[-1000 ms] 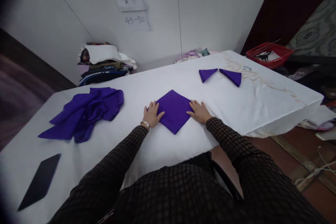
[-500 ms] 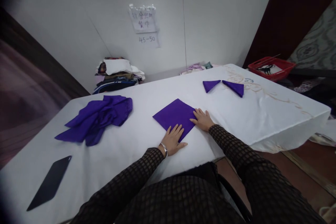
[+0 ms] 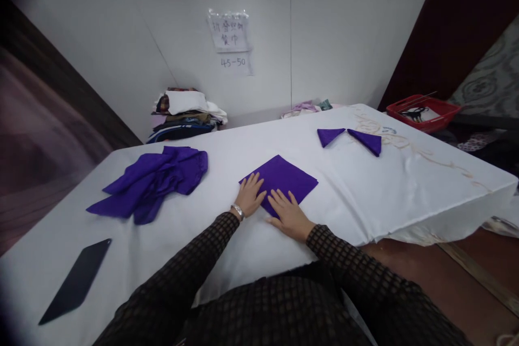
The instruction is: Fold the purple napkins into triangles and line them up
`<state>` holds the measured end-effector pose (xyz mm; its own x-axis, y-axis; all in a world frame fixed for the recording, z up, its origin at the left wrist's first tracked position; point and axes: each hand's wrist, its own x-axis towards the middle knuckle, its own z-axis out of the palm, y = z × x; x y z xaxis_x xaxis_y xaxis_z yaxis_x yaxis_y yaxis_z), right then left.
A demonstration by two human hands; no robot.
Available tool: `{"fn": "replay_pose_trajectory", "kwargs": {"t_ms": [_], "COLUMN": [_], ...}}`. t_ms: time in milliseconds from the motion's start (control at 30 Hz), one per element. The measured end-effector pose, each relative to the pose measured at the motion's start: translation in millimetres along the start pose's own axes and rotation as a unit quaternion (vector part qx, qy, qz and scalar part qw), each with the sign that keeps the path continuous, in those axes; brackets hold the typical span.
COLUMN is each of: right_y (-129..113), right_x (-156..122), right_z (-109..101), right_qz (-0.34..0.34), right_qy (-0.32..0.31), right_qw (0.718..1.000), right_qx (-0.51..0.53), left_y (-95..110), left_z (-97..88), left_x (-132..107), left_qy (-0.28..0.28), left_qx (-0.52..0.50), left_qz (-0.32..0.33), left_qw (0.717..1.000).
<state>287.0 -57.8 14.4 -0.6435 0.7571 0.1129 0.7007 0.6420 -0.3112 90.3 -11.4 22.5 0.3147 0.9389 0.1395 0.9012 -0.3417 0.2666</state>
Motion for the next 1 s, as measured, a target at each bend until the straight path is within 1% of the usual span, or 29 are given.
{"fn": "replay_pose_trajectory", "kwargs": {"t_ms": [33, 100, 167, 233, 300, 400, 467, 500, 567, 633, 733, 800, 900, 1000], "right_y": [0, -2, -3, -4, -3, 5, 15, 20, 27, 30, 33, 43, 71, 100], "right_x": [-1, -4, -8, -10, -11, -4, 11, 22, 50, 83, 129, 151, 164, 162], "right_z": [2, 7, 11, 12, 9, -4, -17, -24, -34, -37, -26, -14, 0, 5], "right_qz": [-0.016, -0.040, -0.049, -0.048, -0.041, -0.030, -0.017, -0.008, 0.009, 0.005, -0.034, -0.029, 0.041, 0.109], "right_qy": [-0.017, -0.046, -0.060, -0.064, -0.075, -0.126, -0.141, -0.133, -0.094, -0.061, -0.034, -0.037, -0.034, -0.009], "right_qw": [1.000, 0.998, 0.997, 0.997, 0.996, 0.988, 0.982, 0.983, 0.989, 0.995, 0.998, 0.999, 0.998, 0.994], "right_qx": [-0.002, -0.003, 0.000, 0.009, 0.029, 0.086, 0.122, 0.129, 0.114, 0.080, 0.028, 0.003, -0.016, -0.012], "left_y": [-6, -15, -21, -24, -26, -25, -25, -25, -25, -25, -25, -26, -28, -29], "left_z": [1.7, 8.0, 15.6, 21.5, 24.1, 24.1, 23.7, 23.8, 24.1, 24.2, 23.4, 23.1, 23.6, 24.4], "left_x": [6, 15, 20, 21, 19, 17, 17, 17, 17, 16, 16, 16, 17, 18], "left_qy": [-0.001, -0.024, -0.051, -0.062, -0.058, -0.057, -0.055, -0.055, -0.054, -0.052, -0.049, -0.052, -0.056, -0.054], "left_qx": [0.017, 0.041, 0.054, 0.061, 0.066, 0.071, 0.075, 0.077, 0.081, 0.084, 0.090, 0.097, 0.108, 0.120], "left_qz": [-0.011, -0.042, -0.068, -0.074, -0.070, -0.066, -0.063, -0.061, -0.059, -0.060, -0.062, -0.062, -0.062, -0.060], "left_qw": [1.000, 0.998, 0.995, 0.993, 0.994, 0.994, 0.994, 0.994, 0.994, 0.993, 0.993, 0.992, 0.991, 0.989]}}
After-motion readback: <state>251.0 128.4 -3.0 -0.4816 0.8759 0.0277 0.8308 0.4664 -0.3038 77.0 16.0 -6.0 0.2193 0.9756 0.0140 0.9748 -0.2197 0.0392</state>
